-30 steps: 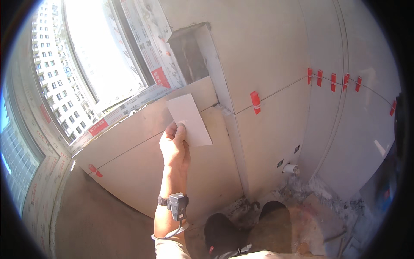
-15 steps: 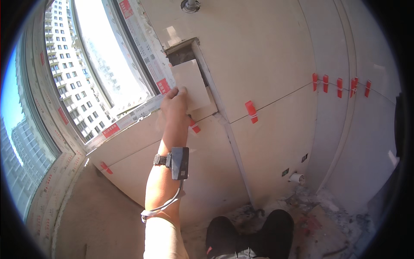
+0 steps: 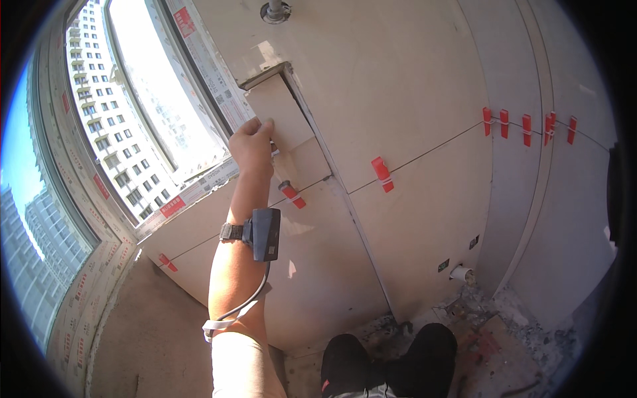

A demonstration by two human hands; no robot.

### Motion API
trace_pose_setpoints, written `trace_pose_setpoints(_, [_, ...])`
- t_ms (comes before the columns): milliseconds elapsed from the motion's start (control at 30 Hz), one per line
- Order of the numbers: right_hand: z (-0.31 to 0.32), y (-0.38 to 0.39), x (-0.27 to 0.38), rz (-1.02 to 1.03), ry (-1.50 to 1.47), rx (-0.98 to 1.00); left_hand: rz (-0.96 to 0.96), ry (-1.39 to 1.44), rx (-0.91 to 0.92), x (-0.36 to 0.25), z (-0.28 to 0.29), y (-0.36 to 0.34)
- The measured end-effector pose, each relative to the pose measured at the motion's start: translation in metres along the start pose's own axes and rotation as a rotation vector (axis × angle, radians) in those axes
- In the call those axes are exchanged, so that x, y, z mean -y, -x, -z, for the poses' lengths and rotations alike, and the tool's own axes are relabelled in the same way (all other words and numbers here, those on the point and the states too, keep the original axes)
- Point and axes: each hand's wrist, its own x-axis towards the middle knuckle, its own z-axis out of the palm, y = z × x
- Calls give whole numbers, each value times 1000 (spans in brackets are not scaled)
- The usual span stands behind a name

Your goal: Measuring, cutting, and fitting small ceramic tile pieces into a wall gap during renovation.

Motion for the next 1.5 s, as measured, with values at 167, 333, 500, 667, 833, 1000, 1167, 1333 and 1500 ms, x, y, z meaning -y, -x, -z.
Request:
trace_pose_setpoints(167, [3,-6,3,11,2,-3,-29,-62,-48,-1,-3,0])
trace_pose_setpoints(333, [7,-12,4,24,12,-8,-40,-121,-79,-4,-1,0])
trace_pose_setpoints(500, [10,-16,5,38,15,-9,-63,-140,-46,-4,-1,-5])
trace_pose_setpoints(667, [13,-22,5,55,28,-9,-79,-118,-21,-4,4,-10])
trace_pose_setpoints(833, [12,-28,7,70,29,-9,-68,-129,26,-7,6,-12])
trace_pose_setpoints(1000, [9,-30,5,70,29,0,-64,-91,106,-7,8,-11])
trace_pose_setpoints(1167, [11,-32,2,75,39,6,-68,-131,91,-6,5,-13])
trace_pose_setpoints(1333, [18,-35,2,94,62,6,-109,-172,76,-10,11,-13])
trace_pose_setpoints(1500, [23,-36,0,102,95,9,-98,-141,63,-6,12,-15])
